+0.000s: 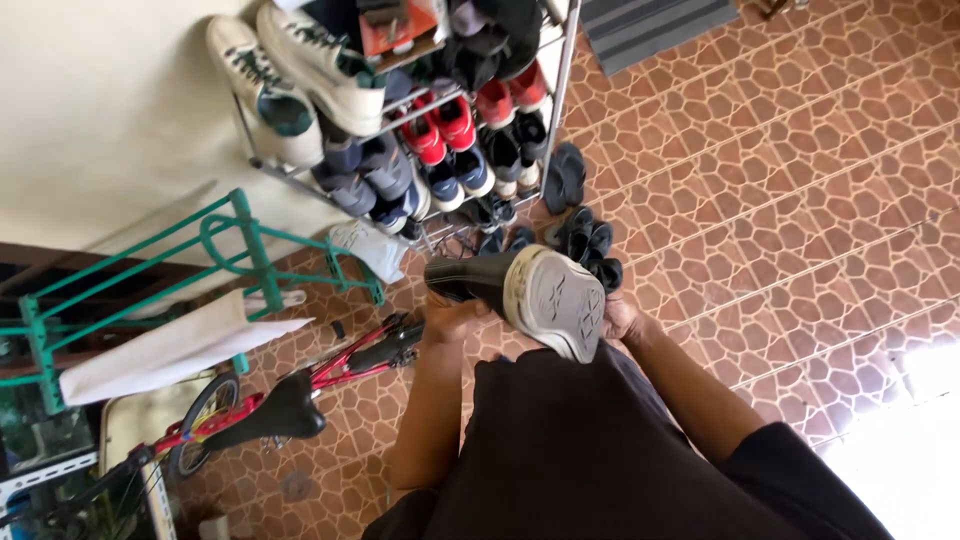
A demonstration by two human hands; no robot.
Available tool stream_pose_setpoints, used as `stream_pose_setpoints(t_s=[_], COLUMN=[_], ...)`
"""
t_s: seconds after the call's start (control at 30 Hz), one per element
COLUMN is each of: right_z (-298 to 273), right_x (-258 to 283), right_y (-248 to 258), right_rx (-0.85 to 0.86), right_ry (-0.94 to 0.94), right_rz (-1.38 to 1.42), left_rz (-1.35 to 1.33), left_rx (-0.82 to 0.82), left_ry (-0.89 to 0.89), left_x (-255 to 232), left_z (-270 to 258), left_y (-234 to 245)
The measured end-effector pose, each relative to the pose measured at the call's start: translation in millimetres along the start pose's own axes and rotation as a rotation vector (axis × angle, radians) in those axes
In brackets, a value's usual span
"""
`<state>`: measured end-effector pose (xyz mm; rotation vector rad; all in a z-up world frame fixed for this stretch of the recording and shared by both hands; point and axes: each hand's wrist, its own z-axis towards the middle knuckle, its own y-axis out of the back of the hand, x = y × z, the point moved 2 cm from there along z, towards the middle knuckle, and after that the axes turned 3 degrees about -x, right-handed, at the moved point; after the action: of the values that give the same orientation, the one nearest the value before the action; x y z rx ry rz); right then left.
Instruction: The person cleans a black high-top sneaker by hand using a cloth, wiping the exterior surfaces and the white rubber sole.
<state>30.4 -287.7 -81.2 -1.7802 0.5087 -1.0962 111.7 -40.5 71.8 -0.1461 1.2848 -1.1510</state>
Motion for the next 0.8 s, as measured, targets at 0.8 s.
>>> stream_pose_setpoints(t_s=[0.8], right_z=[-4.8], right_x=[104.8], right_y=[1.1], right_rx=[-1.036], right_ry=[0.713], right_rz=[-1.600], left_rz=[-0.160], left_rx=[-0.210], left_ry=[-0.078], left_x=[88.5], left_z=[77.1], left_y=[-106.8])
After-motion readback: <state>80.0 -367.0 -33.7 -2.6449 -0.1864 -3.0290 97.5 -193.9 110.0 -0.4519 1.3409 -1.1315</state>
